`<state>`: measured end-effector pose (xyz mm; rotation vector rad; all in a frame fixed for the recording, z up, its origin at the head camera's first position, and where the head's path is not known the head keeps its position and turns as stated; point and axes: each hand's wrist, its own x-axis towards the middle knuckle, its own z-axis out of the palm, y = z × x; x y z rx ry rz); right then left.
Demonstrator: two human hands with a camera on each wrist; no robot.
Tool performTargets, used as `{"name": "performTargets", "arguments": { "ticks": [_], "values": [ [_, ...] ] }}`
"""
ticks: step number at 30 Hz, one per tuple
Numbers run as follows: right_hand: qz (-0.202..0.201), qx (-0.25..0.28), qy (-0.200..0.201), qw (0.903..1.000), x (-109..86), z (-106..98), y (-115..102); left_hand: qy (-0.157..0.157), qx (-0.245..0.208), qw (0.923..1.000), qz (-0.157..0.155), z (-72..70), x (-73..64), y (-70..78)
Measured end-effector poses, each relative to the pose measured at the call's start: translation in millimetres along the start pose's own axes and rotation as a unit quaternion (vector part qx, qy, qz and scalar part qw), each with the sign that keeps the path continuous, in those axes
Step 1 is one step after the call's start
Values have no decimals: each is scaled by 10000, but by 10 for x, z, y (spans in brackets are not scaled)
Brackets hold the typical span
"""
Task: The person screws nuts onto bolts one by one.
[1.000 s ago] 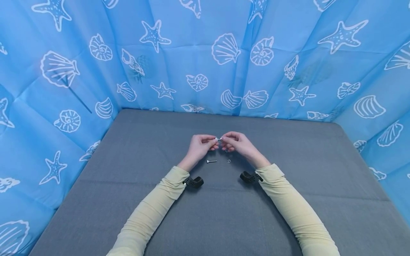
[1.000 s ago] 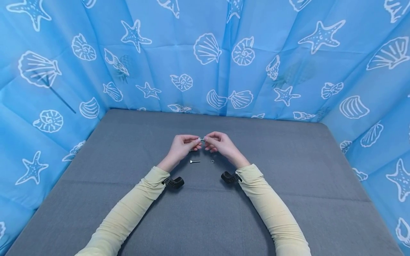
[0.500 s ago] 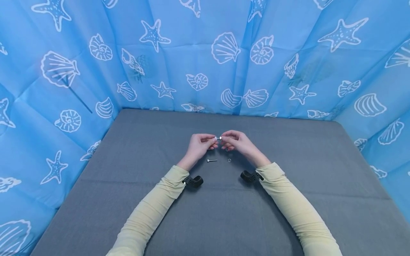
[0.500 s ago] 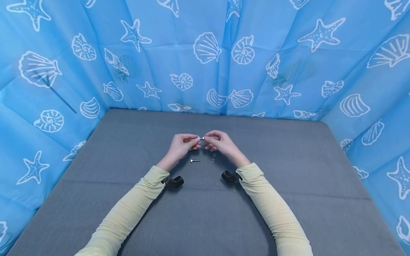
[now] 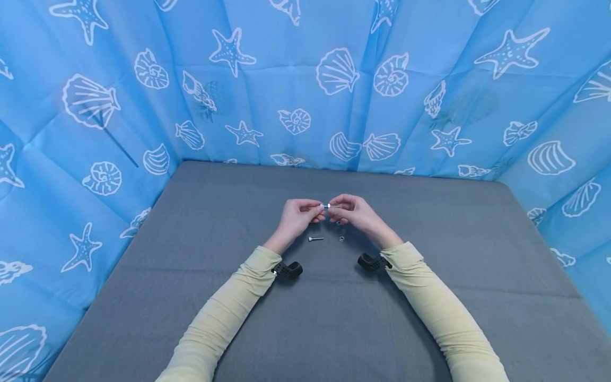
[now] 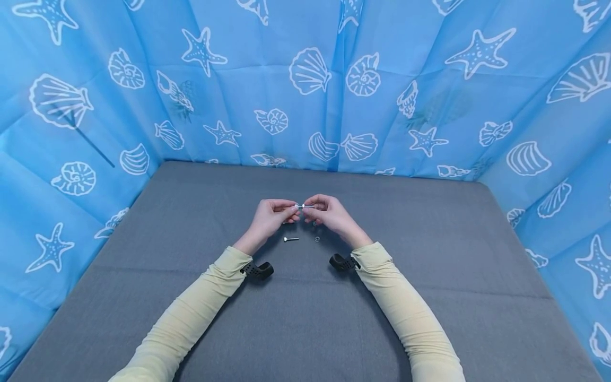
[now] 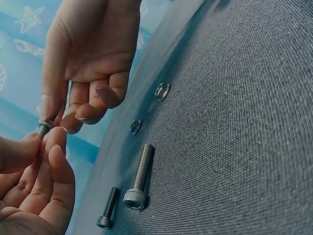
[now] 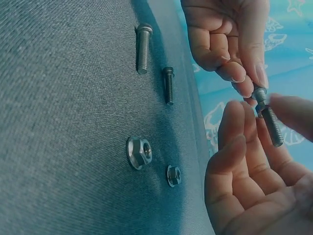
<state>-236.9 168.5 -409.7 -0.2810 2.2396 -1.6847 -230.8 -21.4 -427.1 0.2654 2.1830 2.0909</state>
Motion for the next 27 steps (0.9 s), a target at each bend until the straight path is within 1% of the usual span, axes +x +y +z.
{"name": "performTargets", "arguments": {
  "ticks": [3, 7, 11, 14, 17, 21, 24, 27],
  "values": [
    [2, -72, -26, 10000, -10, 1, -7, 0, 22, 10000, -17, 3, 4, 3],
    [139, -36, 28, 9999, -11, -5, -11, -2, 2, 10000, -4, 8, 13, -2],
    [-78, 114, 50, 9999, -16, -23, -2, -4, -29, 10000, -40, 12, 6, -6],
    [-202, 83, 27, 9998, -21, -30, -1, -5, -36, 10000, -89, 16, -1, -6],
    [-57, 23, 47, 10000, -24, -29, -5, -25, -70, 9999, -68, 19, 1, -12],
    [160, 46, 93, 9998, -24, -24, -5, -24, -75, 10000, 45, 18, 4, -20],
    [41, 67, 86, 9999, -23, -22, -3, -3, -74, 9999, 69, 17, 6, -27],
    [-130, 39, 93, 9999, -20, -20, -6, 14, -56, 10000, 23, 18, 8, -32]
  ]
}}
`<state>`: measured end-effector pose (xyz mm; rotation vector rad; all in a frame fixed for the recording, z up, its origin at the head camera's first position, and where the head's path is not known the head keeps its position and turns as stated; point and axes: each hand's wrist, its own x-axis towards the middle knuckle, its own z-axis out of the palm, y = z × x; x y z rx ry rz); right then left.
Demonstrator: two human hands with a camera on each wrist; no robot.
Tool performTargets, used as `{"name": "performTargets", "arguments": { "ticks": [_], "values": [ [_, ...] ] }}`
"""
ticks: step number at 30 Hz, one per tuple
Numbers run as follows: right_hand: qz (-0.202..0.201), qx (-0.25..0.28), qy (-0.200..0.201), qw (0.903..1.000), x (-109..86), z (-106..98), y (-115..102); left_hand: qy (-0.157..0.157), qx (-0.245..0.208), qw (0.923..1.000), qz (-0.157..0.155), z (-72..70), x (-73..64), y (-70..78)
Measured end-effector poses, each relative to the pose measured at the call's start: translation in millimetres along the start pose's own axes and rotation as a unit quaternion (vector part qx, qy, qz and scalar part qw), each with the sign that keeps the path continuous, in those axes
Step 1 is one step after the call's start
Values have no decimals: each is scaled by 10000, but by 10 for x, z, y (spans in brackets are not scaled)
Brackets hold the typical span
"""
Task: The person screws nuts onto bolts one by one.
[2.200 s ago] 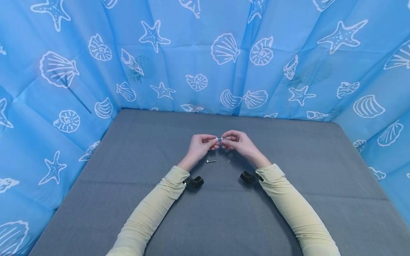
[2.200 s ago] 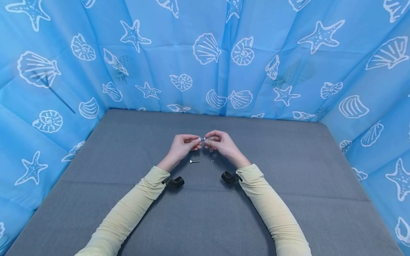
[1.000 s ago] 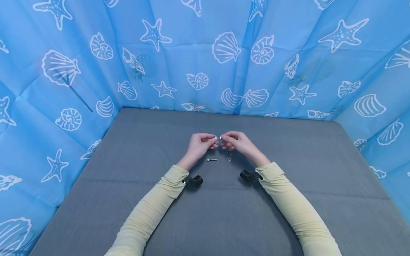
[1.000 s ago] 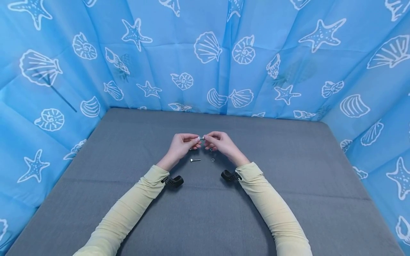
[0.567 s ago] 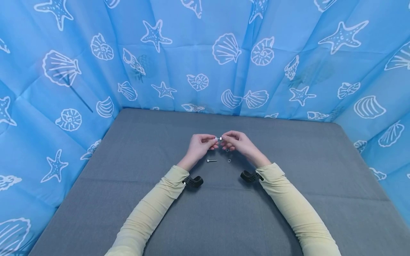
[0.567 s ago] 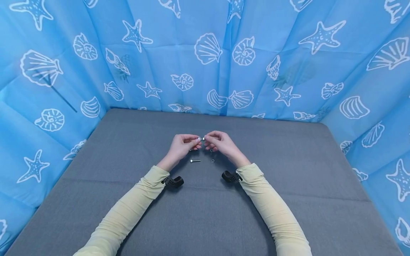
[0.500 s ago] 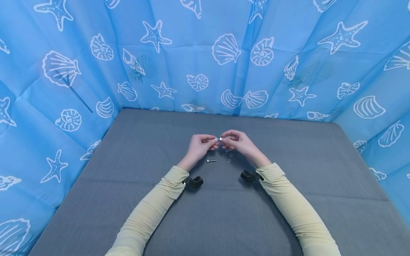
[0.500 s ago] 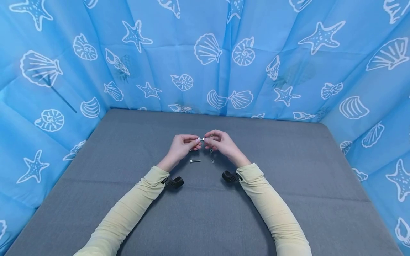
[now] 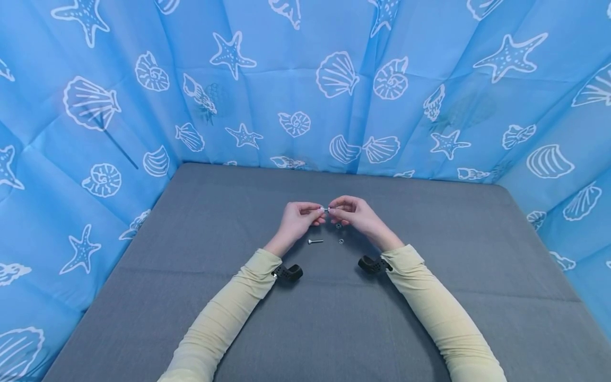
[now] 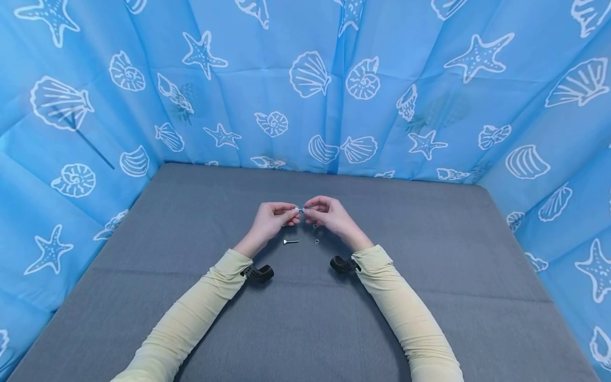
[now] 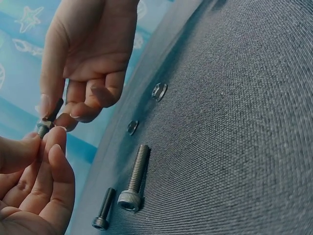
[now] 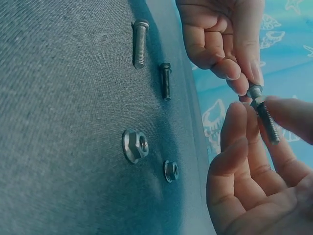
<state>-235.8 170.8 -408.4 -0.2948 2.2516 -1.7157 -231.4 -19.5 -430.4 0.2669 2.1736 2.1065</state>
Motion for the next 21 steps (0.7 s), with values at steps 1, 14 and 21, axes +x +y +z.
{"name": "performTargets", "arguments": {
  "ticks": [1, 14, 21],
  "values": [
    [-6, 6, -8, 10000, 0, 1, -2, 7, -5, 10000, -9, 2, 2, -3],
    [-105, -15, -59, 9999, 3, 19, 17, 38, 77, 10000, 0, -5, 0, -24],
    [167, -2, -61, 9998, 15, 27, 26, 51, 81, 9999, 52, 4, -3, -24]
  ]
}}
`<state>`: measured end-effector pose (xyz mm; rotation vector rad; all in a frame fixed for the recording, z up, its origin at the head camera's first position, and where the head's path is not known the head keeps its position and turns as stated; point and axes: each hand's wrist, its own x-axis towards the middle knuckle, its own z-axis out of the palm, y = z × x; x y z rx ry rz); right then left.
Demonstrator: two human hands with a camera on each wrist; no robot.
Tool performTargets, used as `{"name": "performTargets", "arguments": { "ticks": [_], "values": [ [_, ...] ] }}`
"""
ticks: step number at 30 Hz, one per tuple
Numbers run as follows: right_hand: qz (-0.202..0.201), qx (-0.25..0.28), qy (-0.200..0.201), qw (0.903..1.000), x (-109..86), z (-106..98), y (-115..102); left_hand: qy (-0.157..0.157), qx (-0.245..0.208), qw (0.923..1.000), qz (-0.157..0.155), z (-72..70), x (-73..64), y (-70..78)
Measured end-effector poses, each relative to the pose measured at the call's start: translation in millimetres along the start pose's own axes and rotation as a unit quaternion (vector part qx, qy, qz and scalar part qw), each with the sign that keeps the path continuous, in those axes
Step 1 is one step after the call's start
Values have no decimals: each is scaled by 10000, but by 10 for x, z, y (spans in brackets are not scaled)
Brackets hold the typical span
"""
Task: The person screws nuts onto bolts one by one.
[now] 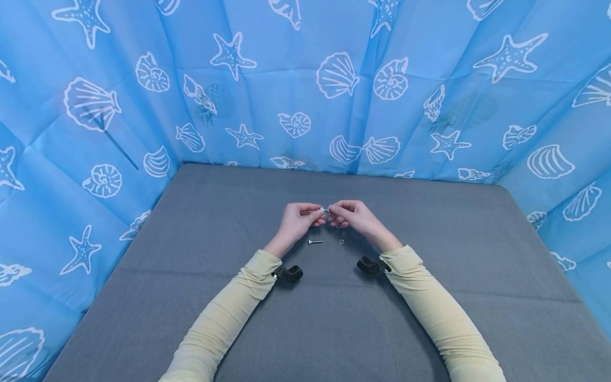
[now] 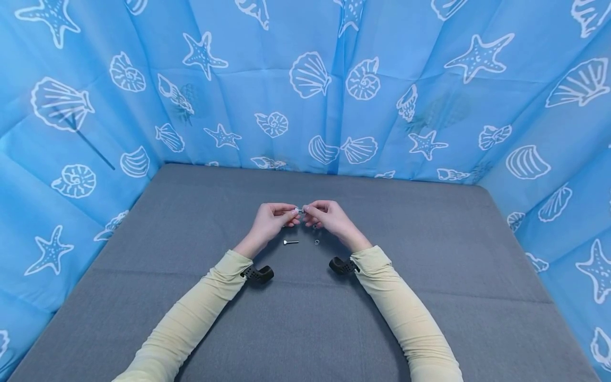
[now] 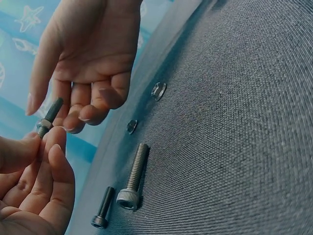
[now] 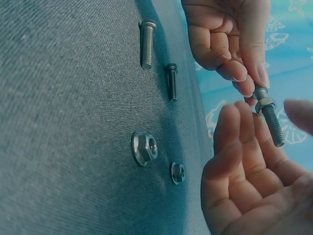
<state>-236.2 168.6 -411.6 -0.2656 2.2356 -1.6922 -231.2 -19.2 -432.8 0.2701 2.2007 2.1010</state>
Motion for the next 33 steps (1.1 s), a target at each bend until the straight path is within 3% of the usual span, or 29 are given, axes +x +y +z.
{"name": "performTargets", "arguments": {
  "ticks": [6, 12, 18, 24, 29, 33],
  "values": [
    [-238, 23, -141, 9996, -5, -6, 23, -14, -11, 10000, -44, 3, -5, 12],
    [111, -68, -32, 9999, -9, 5, 1, -21, -32, 10000, -33, 5, -3, 12],
    [-107, -79, -23, 9999, -16, -6, 8, -38, -51, 9999, -139, 18, 5, 13],
    [72, -122, 55, 9999, -9, -3, 10, -23, -92, 9999, -102, 17, -1, 23],
    [-148, -6, 29, 9999, -5, -1, 9, -19, -61, 9999, -112, 12, -7, 31],
    [-64, -114, 76, 9999, -14, 5, -1, -24, -69, 9999, -115, 9, -14, 32]
  ]
}}
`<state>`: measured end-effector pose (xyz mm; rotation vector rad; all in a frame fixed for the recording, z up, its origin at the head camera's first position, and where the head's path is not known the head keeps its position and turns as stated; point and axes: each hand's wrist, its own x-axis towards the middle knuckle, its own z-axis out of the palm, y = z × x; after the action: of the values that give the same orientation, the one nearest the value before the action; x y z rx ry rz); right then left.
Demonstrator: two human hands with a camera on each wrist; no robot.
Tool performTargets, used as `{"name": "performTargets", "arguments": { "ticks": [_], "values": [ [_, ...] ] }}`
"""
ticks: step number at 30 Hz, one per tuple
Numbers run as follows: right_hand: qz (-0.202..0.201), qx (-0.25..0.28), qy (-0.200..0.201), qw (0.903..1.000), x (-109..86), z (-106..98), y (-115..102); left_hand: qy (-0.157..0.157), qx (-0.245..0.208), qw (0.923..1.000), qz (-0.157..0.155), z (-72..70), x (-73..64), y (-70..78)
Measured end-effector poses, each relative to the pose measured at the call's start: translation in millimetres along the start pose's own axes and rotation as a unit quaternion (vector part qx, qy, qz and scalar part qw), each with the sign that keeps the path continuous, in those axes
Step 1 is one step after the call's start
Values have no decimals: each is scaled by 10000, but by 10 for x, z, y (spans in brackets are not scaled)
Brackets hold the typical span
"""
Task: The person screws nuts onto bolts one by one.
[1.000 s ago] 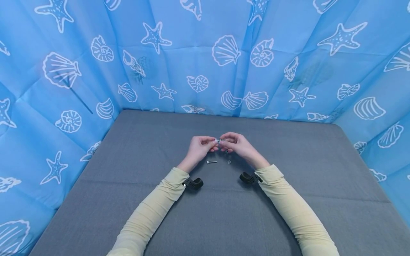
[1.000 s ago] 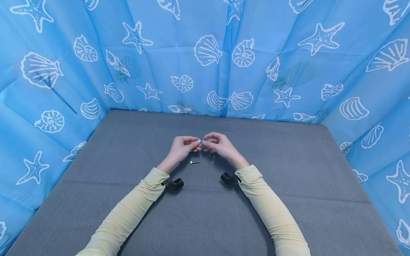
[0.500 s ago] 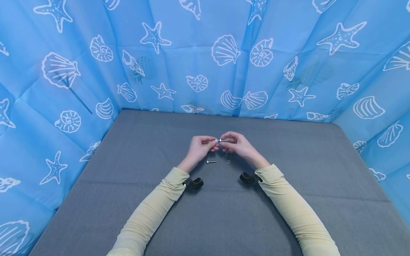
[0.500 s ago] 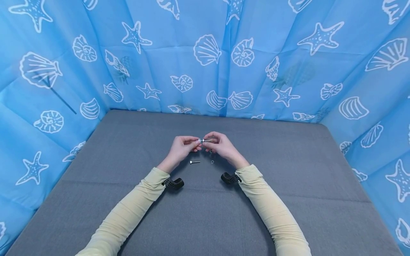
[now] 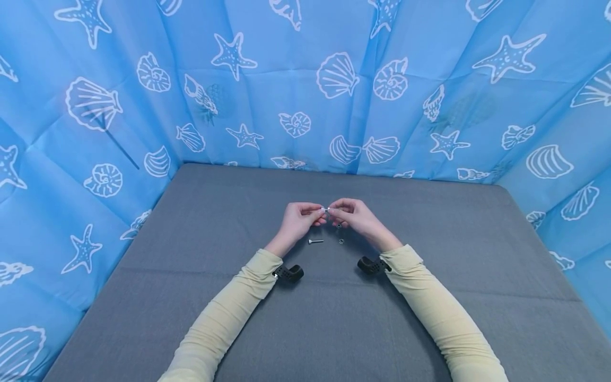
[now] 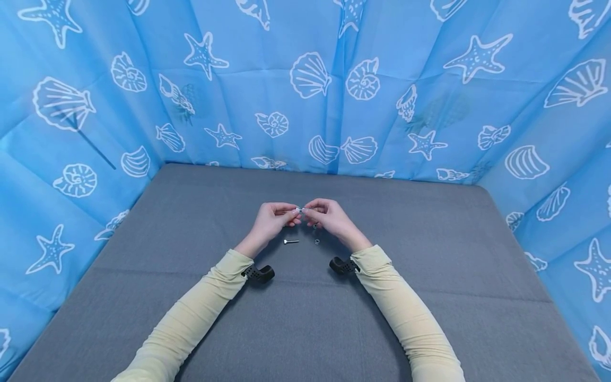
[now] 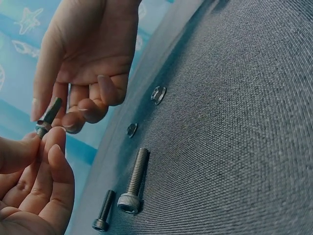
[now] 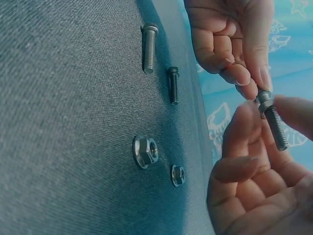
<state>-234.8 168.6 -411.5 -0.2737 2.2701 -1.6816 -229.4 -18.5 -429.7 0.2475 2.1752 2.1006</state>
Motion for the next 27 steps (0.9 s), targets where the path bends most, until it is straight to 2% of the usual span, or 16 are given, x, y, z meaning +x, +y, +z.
{"name": "performTargets", "arguments": {
  "ticks": [3, 10, 14, 21, 27],
  "values": [
    [75, -40, 19, 10000, -7, -2, -1, 1, -7, 10000, 3, 1, -1, 2],
    [-251, 41, -110, 9996, -8, 3, 25, -2, 1, 10000, 8, -2, -4, 2],
    [-59, 25, -30, 10000, -8, 12, 17, 10, -4, 10000, 26, -3, -3, -1],
    [-259, -19, 11, 9997, -10, 12, 8, -5, 7, 10000, 32, -6, -6, 1],
    [-59, -64, 20, 10000, -7, 16, 13, 2, 1, 10000, 42, -8, -7, -5]
  ]
}}
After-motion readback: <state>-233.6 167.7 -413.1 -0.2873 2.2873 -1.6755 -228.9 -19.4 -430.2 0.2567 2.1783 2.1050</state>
